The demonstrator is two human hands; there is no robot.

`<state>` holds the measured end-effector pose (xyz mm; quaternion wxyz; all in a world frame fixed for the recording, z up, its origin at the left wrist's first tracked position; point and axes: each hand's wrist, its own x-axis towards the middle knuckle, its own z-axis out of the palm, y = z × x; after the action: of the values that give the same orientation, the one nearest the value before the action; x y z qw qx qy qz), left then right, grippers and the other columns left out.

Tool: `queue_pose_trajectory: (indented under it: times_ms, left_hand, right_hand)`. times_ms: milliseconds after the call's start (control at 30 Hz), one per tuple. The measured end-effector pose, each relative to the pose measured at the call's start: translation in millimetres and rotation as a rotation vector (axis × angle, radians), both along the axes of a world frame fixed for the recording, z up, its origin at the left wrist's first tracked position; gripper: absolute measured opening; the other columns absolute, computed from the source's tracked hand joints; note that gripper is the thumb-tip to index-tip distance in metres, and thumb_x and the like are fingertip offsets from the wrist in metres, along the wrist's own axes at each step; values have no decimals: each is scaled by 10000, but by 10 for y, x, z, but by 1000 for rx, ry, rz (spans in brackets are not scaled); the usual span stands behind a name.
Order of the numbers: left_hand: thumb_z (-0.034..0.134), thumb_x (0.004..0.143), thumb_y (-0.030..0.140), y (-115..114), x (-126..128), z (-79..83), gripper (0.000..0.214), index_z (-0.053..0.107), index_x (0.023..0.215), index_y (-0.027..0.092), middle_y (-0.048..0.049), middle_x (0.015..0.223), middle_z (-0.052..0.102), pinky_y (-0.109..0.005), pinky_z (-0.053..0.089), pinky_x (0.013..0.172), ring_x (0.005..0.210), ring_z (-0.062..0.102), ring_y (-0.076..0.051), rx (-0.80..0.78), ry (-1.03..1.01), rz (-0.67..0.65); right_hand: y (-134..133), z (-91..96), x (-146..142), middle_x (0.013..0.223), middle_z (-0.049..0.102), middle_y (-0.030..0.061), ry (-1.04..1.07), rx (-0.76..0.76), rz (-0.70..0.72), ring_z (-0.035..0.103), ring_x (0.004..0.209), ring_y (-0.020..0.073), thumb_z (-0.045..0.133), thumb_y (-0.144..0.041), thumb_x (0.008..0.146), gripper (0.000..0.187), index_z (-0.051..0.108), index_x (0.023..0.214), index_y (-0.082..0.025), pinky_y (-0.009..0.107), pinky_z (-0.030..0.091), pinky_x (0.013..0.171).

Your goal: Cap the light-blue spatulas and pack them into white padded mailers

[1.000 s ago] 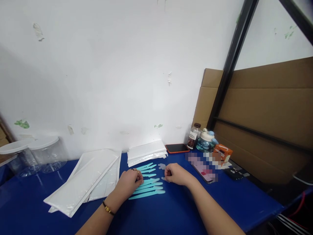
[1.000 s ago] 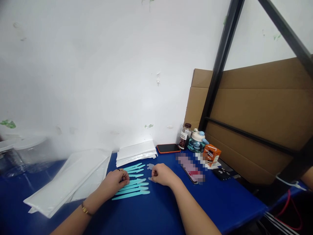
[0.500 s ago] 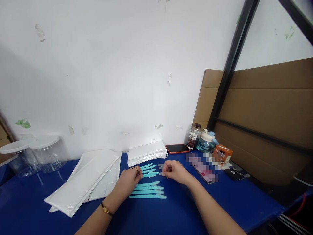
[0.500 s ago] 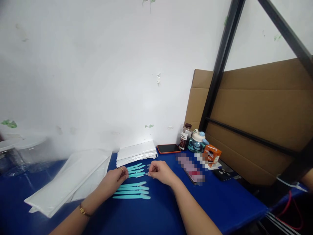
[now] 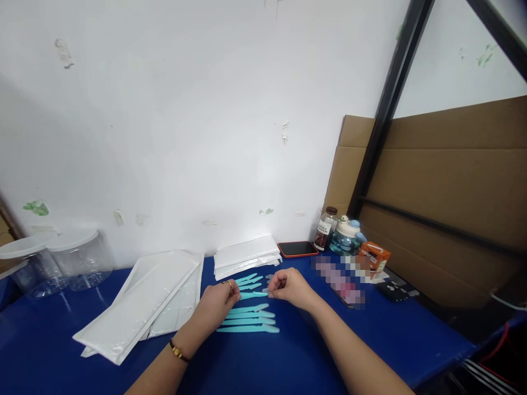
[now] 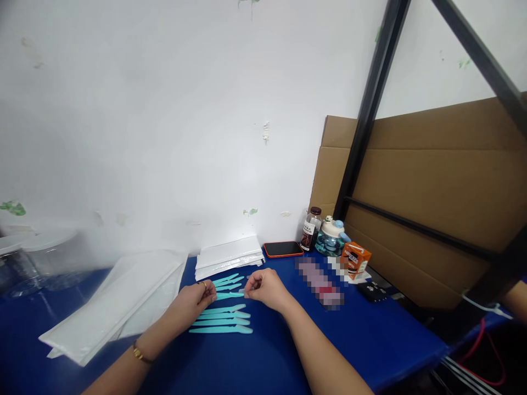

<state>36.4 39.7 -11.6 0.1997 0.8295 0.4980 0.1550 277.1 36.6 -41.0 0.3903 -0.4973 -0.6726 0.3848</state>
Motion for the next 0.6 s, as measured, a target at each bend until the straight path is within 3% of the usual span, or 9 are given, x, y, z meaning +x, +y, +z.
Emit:
queue_pose_trajectory:
  times_ms: [333, 533, 600]
  left_hand:
    - [439, 811, 355, 115, -65, -91, 185, 539, 786, 201, 24, 679, 573, -206, 326, 577, 642, 514, -124, -65, -111, 16]
    - [443, 796, 395, 65, 0, -88, 231, 551, 771, 192, 32, 653, 543, -205, 329, 545, 601, 477, -115, -141, -170, -14]
    - [460, 786, 404, 41, 13, -80, 238, 570, 766, 194, 30, 646, 551, -207, 327, 541, 600, 483, -117, -143, -131, -28]
  right_hand:
    - [-31, 57, -21, 646, 683, 41, 124, -65, 14, 617, 590, 146, 754, -277, 569, 200, 689, 687, -130, 230, 464, 561]
    - [-75, 77, -101, 697, 694, 49, 193, -132, 105, 635, 654, 169, 774, -350, 553, 298, 699, 740, -130, 283, 493, 659]
    - [-67, 104, -49, 744, 697, 56, 142, -84, 116, 634, 685, 174, 749, -350, 592, 274, 699, 758, -137, 285, 490, 667]
